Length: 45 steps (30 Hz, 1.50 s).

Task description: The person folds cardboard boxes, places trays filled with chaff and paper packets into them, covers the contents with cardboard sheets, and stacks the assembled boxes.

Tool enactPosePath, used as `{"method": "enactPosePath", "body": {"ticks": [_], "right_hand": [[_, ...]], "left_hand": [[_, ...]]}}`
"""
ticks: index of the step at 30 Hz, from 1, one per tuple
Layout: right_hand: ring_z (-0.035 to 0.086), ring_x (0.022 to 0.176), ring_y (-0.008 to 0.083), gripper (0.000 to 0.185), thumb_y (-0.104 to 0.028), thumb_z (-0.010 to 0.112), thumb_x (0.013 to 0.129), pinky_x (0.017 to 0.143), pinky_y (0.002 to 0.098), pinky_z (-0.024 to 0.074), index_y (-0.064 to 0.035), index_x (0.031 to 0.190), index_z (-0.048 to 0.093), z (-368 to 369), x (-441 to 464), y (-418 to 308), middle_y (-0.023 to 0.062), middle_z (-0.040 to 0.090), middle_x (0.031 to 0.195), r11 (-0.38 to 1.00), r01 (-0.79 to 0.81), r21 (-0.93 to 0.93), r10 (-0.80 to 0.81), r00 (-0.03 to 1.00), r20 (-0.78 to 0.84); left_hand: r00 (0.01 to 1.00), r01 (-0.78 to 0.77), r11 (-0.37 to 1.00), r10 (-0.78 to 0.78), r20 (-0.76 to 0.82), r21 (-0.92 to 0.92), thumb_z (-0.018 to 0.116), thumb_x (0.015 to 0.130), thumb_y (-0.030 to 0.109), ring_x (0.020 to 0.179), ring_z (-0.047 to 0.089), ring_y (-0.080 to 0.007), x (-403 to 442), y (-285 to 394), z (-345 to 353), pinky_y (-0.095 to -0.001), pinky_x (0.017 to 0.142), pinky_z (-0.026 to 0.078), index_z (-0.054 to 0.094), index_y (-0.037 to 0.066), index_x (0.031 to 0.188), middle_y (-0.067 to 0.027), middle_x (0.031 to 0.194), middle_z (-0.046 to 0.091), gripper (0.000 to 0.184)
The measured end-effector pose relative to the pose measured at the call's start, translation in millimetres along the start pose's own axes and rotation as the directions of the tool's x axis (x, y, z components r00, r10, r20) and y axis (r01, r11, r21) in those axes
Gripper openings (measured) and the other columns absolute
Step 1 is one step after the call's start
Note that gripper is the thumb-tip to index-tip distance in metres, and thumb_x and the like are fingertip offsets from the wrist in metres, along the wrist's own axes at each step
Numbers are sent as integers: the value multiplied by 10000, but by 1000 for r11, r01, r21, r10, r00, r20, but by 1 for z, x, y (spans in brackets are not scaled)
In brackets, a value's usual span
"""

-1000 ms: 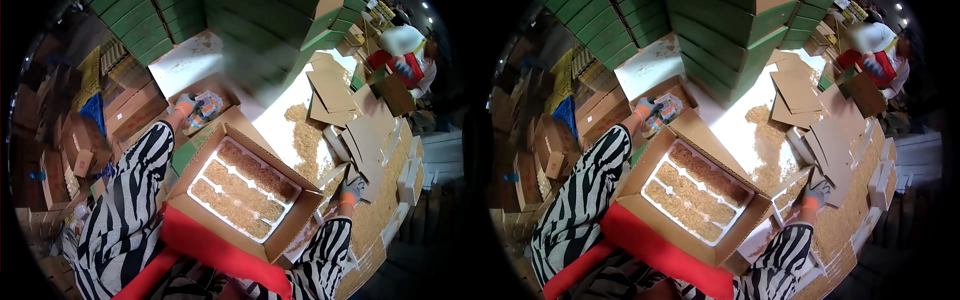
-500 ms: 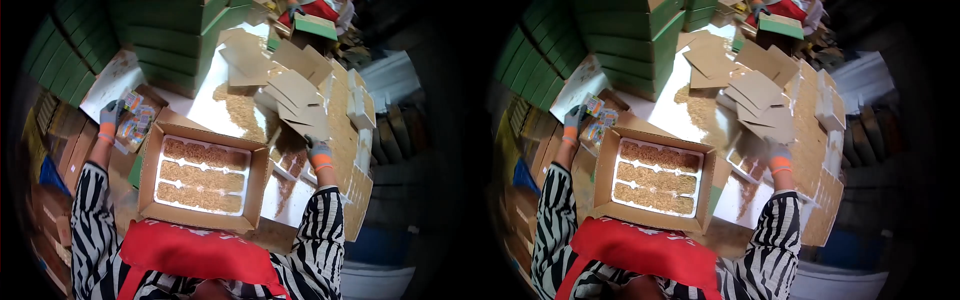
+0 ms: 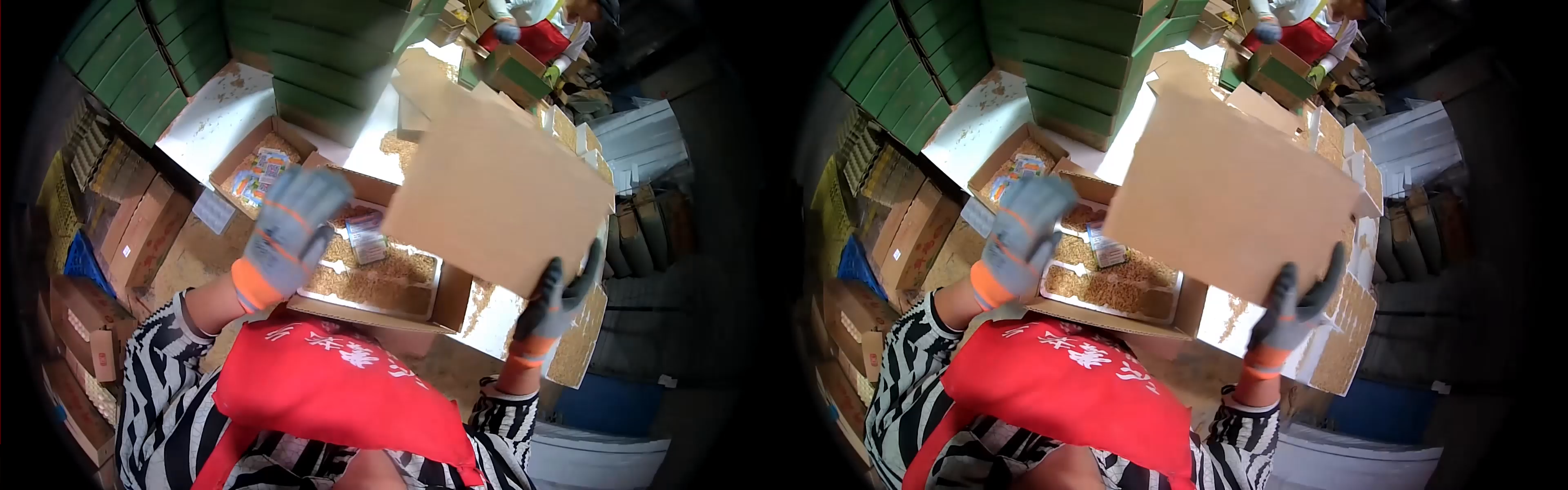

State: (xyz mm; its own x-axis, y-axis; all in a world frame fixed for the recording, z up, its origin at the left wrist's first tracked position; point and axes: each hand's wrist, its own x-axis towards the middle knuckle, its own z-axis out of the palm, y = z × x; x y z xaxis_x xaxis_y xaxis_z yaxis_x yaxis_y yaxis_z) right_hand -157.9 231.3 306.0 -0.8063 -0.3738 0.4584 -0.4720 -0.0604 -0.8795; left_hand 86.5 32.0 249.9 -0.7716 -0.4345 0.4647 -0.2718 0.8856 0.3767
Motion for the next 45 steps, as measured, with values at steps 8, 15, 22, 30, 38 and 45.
{"method": "enactPosePath", "body": {"ticks": [8, 15, 22, 30, 38, 45], "right_hand": [[572, 849, 331, 410, -167, 723, 718, 707, 401, 471, -64, 1100, 617, 24, -42, 15, 145, 581, 998, 444, 675, -590, 148, 594, 791], [571, 1094, 304, 499, -140, 686, 747, 911, 395, 480, -146, 1232, 565, 59, -39, 44, 98, 573, 1211, 712, 595, -372, 323, 193, 927], [446, 1289, 232, 605, -123, 545, 882, 1084, 367, 338, -35, 1446, 345, -11, -2, 70, 171, 490, 1374, 901, -431, 50, 330, 756, 566], [460, 1165, 231, 743, -168, 736, 806, 1003, 323, 387, 65, 1387, 336, 18, -89, 171, 155, 472, 1314, 753, -651, -102, 594, 604, 531], [513, 1175, 227, 492, -282, 525, 955, 1010, 368, 420, -25, 1362, 425, 10, -21, 124, 95, 532, 1299, 334, -774, 538, 484, 631, 607], [544, 1121, 210, 445, -347, 524, 948, 963, 367, 431, -47, 1276, 514, 76, 106, 5, 78, 585, 1220, 410, -573, 710, 244, 819, 520]], "left_hand": [[886, 398, 693, -461, 54, -601, 559, 952, 176, 1392, 276, -271, -33, -16, 51, -344, 1127, 226, 218, -58, 1453, -204, 1495, 291, 650], [864, 423, 413, -453, 221, -807, 463, 996, 245, 1317, 404, -229, -35, -38, 50, -344, 1101, 297, 320, -40, 1425, -162, 1440, 408, 534], [673, 729, 285, -459, 579, -622, 662, 829, 501, 1324, 363, -269, -82, -61, 100, -349, 1094, 314, 263, -32, 1448, -173, 1402, 426, 909], [698, 689, 347, -553, 454, -636, 823, 685, 432, 1349, 307, -305, -56, -27, 101, -365, 1117, 264, 244, -42, 1450, -222, 1448, 338, 1070], [912, 364, 328, -314, 262, -872, 581, 937, 253, 1231, 464, -187, 66, -26, 32, -314, 1042, 369, 338, 0, 1428, -118, 1355, 484, 604], [483, -355, 508, -619, -619, -785, 480, 991, 296, 1269, 435, -186, 203, -212, -36, -311, 1118, 300, 350, 15, 1418, -120, 1362, 481, 527]]}}
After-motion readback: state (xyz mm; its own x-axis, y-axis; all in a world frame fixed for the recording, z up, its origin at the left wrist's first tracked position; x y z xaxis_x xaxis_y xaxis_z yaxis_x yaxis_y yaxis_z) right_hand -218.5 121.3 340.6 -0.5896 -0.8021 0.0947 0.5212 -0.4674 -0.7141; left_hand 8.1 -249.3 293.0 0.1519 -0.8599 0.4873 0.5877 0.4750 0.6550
